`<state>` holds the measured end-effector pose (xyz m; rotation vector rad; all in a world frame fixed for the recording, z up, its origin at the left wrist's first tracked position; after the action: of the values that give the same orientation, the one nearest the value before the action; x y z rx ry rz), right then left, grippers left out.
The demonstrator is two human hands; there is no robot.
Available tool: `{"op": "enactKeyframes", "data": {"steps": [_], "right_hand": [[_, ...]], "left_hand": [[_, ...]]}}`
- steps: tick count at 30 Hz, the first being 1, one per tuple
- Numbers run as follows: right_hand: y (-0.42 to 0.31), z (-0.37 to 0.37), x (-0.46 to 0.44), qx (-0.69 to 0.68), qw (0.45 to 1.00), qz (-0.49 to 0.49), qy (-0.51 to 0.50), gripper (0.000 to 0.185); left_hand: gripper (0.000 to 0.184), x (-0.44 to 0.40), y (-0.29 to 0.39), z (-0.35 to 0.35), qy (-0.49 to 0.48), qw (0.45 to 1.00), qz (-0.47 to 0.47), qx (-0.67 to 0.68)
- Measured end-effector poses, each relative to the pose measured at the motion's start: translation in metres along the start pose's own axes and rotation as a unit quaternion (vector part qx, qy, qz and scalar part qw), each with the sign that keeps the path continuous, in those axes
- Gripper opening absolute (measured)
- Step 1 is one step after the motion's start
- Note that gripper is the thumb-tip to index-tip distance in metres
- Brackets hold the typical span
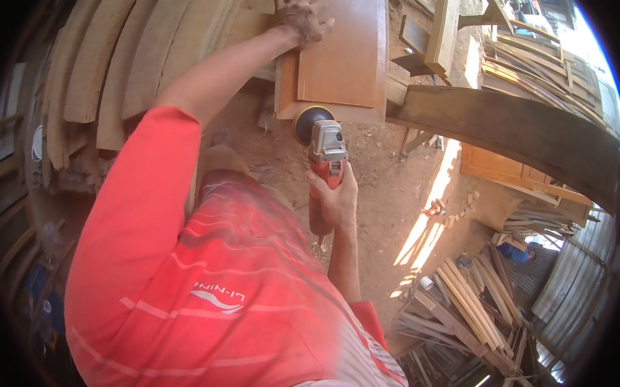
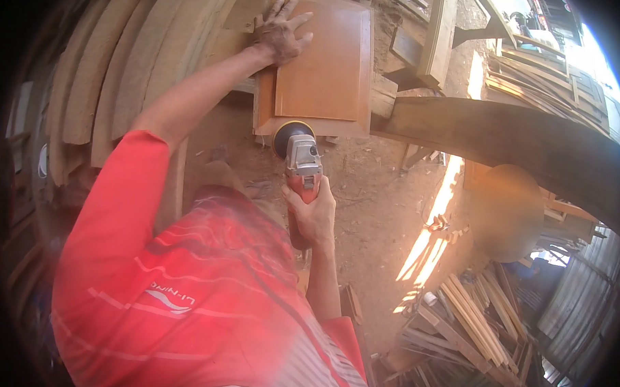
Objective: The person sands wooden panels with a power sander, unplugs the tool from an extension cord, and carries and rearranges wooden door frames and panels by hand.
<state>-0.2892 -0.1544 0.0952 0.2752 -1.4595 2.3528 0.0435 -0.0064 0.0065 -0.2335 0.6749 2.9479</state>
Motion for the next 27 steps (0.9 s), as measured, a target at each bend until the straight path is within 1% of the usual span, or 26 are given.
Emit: {"op": "enactKeyframes", "data": {"steps": [5, 7, 8, 9, 11, 15, 17, 19, 20, 24, 26, 27], "right_hand": [[0.004, -0.004, -0.001, -0.006, 1.0, 0.0, 0.013, 0.043], [-0.005, -0.014, 0.005, 0.05, 0.999, -0.009, 0.002, 0.048], [-0.016, -0.017, 0.007, 0.029, 0.999, -0.019, 0.004, 0.049], [-0.012, -0.019, 0.006, 0.029, 0.999, -0.019, 0.001, 0.049], [-0.001, -0.016, 0.003, 0.03, 0.998, 0.012, 0.05, 0.049], [-0.004, -0.017, 0.008, 0.021, 0.999, 0.002, 0.045, 0.048], [-0.011, -0.026, 0.012, 0.021, 1.0, -0.006, 0.021, 0.048], [-0.012, -0.03, 0.011, 0.024, 0.999, -0.002, 0.036, 0.048], [-0.012, -0.031, 0.011, 0.027, 0.998, 0.004, 0.051, 0.048], [-0.01, -0.037, 0.015, 0.036, 0.998, -0.012, 0.044, 0.047], [-0.014, -0.043, 0.018, 0.047, 0.998, 0.02, 0.044, 0.047], [-0.01, -0.044, 0.015, 0.047, 0.998, 0.021, 0.043, 0.047]], "left_hand": [[0.061, 0.0, 0.002, 0.0, -0.005, 1.0, 0.008, 0.001], [0.062, 0.0, 0.002, 0.002, -0.018, 1.0, 0.01, 0.0], [0.062, -0.001, 0.001, 0.0, -0.019, 1.0, 0.012, -0.001], [0.062, -0.001, 0.001, -0.001, -0.013, 1.0, 0.011, 0.007], [0.061, 0.001, 0.0, 0.0, -0.009, 1.0, 0.009, 0.014], [0.061, 0.0, 0.0, -0.002, -0.012, 1.0, 0.009, -0.003], [0.061, 0.0, 0.002, -0.001, -0.004, 1.0, 0.004, -0.004], [0.063, -0.003, 0.007, 0.01, -0.058, 0.994, 0.013, 0.095], [0.063, -0.001, 0.006, 0.013, -0.058, 0.994, 0.018, 0.094], [0.062, 0.001, 0.002, 0.013, -0.068, 0.994, 0.017, 0.084], [0.062, -0.003, 0.005, 0.01, -0.063, 0.995, 0.017, 0.077], [0.062, -0.006, 0.005, 0.01, -0.055, 0.993, 0.017, 0.099]]}}
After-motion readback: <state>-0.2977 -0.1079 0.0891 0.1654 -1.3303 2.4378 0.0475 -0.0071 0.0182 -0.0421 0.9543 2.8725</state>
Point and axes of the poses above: each hand's wrist, its own x-axis away from the middle knuckle, its own z-axis out of the back of the hand, y = z × x, the point moved 4 cm from there along -x, towards the middle knuckle, and after that the axes turned 5 degrees about z, right-handed, at the moved point
